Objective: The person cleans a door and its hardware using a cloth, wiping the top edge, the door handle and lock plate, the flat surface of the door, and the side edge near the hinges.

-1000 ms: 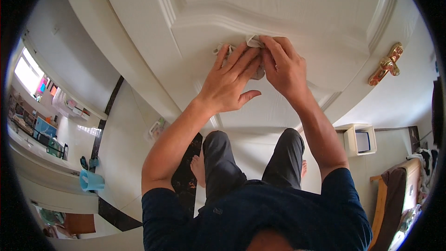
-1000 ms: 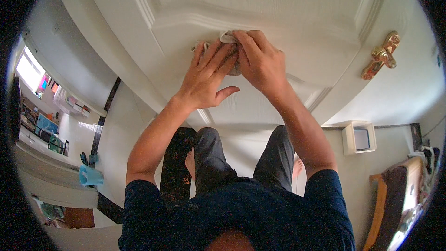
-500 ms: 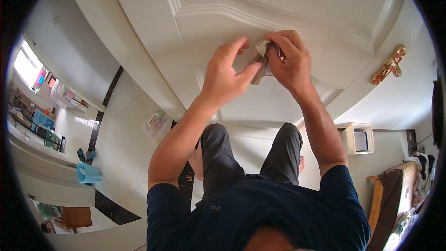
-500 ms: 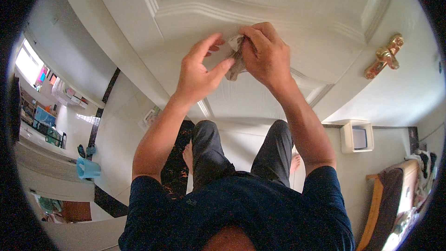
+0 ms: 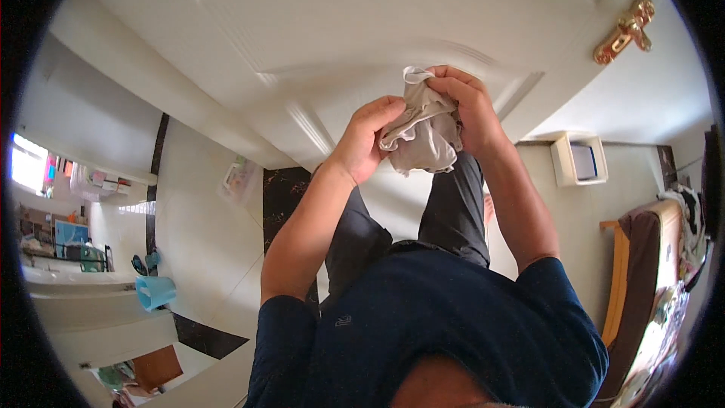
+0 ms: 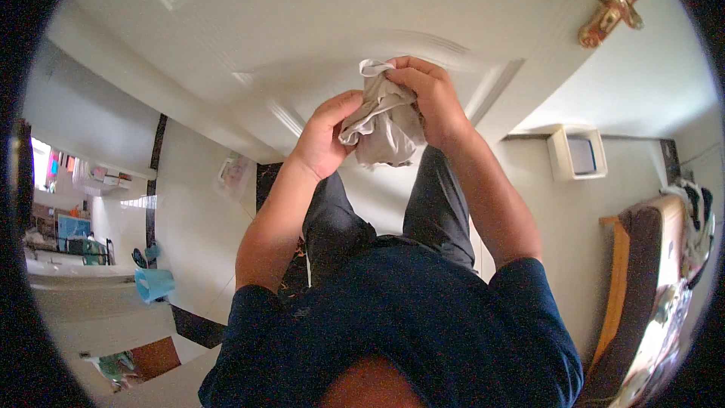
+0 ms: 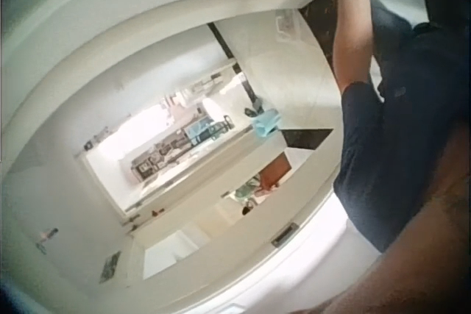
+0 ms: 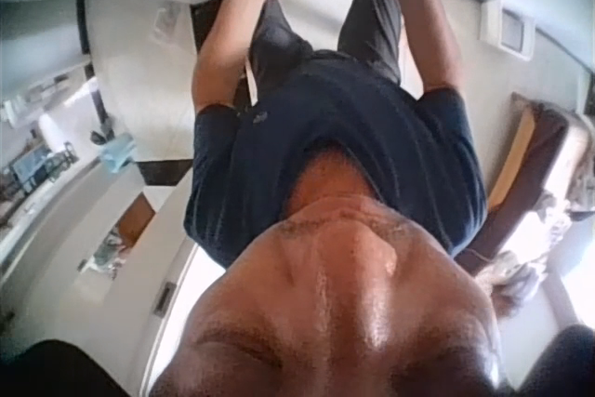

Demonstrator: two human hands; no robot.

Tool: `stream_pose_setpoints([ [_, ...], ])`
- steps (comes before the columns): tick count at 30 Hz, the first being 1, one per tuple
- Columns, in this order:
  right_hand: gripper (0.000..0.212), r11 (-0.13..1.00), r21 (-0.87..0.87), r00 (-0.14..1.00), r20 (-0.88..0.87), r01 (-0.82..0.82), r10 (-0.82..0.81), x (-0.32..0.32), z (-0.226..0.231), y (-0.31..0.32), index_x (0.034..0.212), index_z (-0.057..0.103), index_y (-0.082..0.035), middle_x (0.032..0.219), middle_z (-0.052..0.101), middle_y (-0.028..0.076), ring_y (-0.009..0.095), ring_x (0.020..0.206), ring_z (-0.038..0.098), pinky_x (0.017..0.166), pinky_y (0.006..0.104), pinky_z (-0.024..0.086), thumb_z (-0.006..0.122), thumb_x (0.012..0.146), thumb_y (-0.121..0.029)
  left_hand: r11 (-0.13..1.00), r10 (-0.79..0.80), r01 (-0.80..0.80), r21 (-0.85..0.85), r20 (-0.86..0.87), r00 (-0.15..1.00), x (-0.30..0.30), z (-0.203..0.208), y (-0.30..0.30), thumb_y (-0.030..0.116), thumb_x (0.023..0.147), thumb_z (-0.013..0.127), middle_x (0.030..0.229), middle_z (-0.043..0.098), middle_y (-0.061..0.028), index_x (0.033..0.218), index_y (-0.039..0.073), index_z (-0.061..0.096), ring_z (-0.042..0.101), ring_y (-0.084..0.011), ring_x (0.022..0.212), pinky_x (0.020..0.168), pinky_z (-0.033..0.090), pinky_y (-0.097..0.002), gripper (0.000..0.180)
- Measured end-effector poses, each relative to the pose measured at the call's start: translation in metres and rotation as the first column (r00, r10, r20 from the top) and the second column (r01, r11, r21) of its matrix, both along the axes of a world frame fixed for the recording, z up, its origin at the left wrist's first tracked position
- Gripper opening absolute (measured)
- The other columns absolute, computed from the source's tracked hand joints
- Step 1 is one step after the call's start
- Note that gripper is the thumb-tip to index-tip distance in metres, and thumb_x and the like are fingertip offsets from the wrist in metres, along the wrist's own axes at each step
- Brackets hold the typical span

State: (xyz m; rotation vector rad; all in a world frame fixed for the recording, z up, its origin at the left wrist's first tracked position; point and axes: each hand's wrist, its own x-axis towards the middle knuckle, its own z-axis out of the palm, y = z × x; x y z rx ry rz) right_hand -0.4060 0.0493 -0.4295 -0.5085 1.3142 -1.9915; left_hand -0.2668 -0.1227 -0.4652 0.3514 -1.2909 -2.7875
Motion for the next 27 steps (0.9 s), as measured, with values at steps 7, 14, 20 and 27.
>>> stream_pose_setpoints([
  [7,0.022,0.997,-0.041,0.979,0.197,0.059,-0.05,-0.014,-0.024,0.027,0.12,0.072,0.001,0.105,0.076,0.013,0.023,0.091,0.075,0.084,0.0398,0.064,0.065,0.113,-0.019,0.998,-0.06,0.059,-0.012,-0.106,0.993,0.006,-0.003,0.022,0.012,0.1,0.066,0.133,0.076,-0.0126,0.157,0.003,0.059,0.074,-0.0223,0.12,0.102,0.06,-0.0383,0.058],
  [14,0.03,0.994,-0.026,0.927,0.363,0.11,-0.093,-0.013,-0.054,0.031,0.122,0.072,0.001,0.11,0.077,0.013,0.024,0.096,0.075,0.089,0.0427,0.063,0.066,0.114,-0.027,0.952,-0.01,-0.023,-0.305,-0.106,0.994,0.013,-0.01,0.034,-0.006,0.09,0.067,0.132,0.073,-0.009,0.162,0.001,0.056,0.07,-0.0152,0.114,0.095,0.058,-0.0288,0.073],
  [20,0.069,0.984,0.138,0.991,-0.097,0.11,-0.097,0.007,-0.1,0.047,0.161,0.056,-0.001,0.151,0.067,0.016,0.029,0.14,0.061,0.117,0.0456,0.05,0.074,0.11,-0.045,0.938,0.163,-0.163,-0.306,-0.028,0.986,0.011,-0.042,0.036,0.005,0.106,0.073,0.115,0.078,-0.0043,0.142,-0.002,0.071,0.072,-0.0114,0.099,0.09,0.058,-0.0278,0.036],
  [27,0.075,0.979,0.121,0.944,-0.27,-0.162,0.189,0.022,-0.118,0.051,0.157,0.062,0.002,0.134,0.076,0.013,0.02,0.121,0.071,0.108,0.0352,0.056,0.088,0.102,-0.041,0.912,0.088,-0.061,-0.406,0.047,0.995,0.002,-0.042,0.047,0.021,0.109,0.081,0.119,0.077,-0.0052,0.135,-0.002,0.072,0.072,-0.011,0.104,0.091,0.059,-0.0294,0.036],
])
